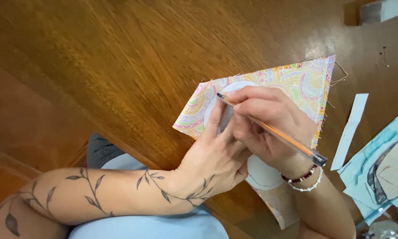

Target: The person folds a piece of patterned fabric on a wooden table and places a paper pattern on top. They use a pencil to trace the outline of the pattern onto the fabric.

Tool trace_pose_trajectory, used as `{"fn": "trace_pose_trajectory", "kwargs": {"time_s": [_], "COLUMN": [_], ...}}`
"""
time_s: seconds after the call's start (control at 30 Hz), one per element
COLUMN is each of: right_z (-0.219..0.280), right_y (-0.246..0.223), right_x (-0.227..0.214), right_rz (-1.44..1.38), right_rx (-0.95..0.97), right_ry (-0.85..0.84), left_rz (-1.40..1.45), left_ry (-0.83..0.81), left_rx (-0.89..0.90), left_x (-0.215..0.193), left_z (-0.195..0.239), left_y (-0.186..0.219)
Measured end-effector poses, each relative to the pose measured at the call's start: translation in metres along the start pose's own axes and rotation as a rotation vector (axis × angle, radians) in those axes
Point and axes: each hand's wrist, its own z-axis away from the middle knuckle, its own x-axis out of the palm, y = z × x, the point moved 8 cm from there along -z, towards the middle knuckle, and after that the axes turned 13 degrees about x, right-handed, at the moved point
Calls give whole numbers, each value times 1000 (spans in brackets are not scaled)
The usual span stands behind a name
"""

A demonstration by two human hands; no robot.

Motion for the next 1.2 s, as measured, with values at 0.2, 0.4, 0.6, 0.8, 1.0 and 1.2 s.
{"fn": "trace_pose_trajectory", "kwargs": {"time_s": [0.2, 0.4, 0.6, 0.8, 1.0, 1.2], "right_z": [2, 4, 6, 6, 6, 7], "right_y": [-1, 1, 0, -3, -4, -3], "right_x": [5, 7, 9, 10, 10, 12], "right_rz": [-54, -96, -89, -165, -140, -76], "right_rx": [-11, -24, -11, -22, -20, -25], "right_ry": [-20, -51, -61, -38, -38, -48], "left_rz": [55, 12, -21, -126, -67, -72], "left_ry": [-7, 15, 40, -92, -48, -69], "left_rx": [-24, -68, -45, -55, -57, -64], "left_x": [1, -5, -24, -18, -19, -14], "left_z": [0, -2, -6, -7, -5, -6], "left_y": [0, -4, -9, -11, -10, -10]}}
